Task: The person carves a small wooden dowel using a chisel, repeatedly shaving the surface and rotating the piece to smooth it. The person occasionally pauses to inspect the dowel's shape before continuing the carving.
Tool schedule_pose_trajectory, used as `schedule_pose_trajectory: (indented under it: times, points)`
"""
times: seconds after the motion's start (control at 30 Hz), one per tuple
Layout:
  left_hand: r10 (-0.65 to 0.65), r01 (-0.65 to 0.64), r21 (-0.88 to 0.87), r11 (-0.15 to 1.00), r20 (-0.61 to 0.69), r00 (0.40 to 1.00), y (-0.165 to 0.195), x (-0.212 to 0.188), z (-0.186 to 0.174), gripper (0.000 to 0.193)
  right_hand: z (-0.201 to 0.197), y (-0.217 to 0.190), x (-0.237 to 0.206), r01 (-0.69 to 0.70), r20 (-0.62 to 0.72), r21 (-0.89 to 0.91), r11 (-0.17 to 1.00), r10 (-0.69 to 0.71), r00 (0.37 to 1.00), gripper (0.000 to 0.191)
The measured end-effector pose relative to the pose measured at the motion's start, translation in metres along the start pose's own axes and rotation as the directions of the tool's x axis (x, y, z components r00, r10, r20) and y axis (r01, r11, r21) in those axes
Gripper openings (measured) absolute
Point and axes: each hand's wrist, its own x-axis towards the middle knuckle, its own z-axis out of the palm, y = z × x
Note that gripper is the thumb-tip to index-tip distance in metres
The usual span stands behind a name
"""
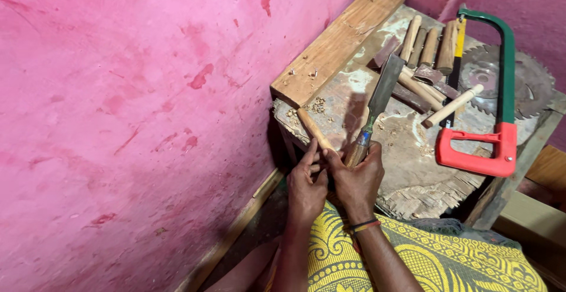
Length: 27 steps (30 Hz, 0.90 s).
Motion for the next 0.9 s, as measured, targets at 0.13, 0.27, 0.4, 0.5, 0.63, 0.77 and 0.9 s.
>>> schedule_pose_trajectory:
  times: [0.13, 0.27, 0.4, 0.5, 0.63, 0.77, 0.9]
  points:
    - [0.007, -0.005, -0.101, 0.995, 0.022, 1.000, 0.001, -0.001, -0.002, 0.073, -0.002, 0.000, -0.003, -0.011, 0.038, -0.069, 0.998, 0.014, 0.999, 0.050]
    - [-0.006, 0.005, -0.240, 0.971, -0.006, 1.000, -0.003, -0.003, -0.001, 0.075, -0.002, -0.009, -0.003, 0.006, 0.100, -0.131, 0.991, 0.007, 0.995, 0.054]
    - [-0.038, 0.016, -0.227, 0.974, -0.096, 0.995, -0.012, -0.001, -0.002, 0.063, -0.002, -0.011, -0.003, 0.040, 0.206, -0.116, 0.992, -0.015, 0.978, 0.050]
    - [-0.014, -0.013, -0.311, 0.950, -0.084, 0.996, -0.025, 0.002, 0.000, 0.060, -0.010, 0.000, -0.007, -0.123, 0.297, -0.006, 0.992, 0.119, 0.947, 0.033]
    - [-0.042, -0.034, -0.496, 0.867, -0.142, 0.989, -0.047, 0.008, 0.008, 0.063, -0.047, 0.019, -0.017, -0.381, 0.405, 0.226, 0.896, 0.269, 0.874, 0.019]
    - [-0.103, -0.005, -0.587, 0.809, -0.150, 0.983, -0.064, 0.016, 0.015, 0.058, -0.103, 0.020, -0.040, -0.402, 0.494, 0.201, 0.893, 0.262, 0.829, 0.033]
    - [-0.100, -0.020, -0.618, 0.786, -0.158, 0.982, -0.074, 0.022, 0.018, 0.055, -0.129, 0.009, -0.072, -0.459, 0.509, 0.071, 0.886, 0.363, 0.780, 0.057]
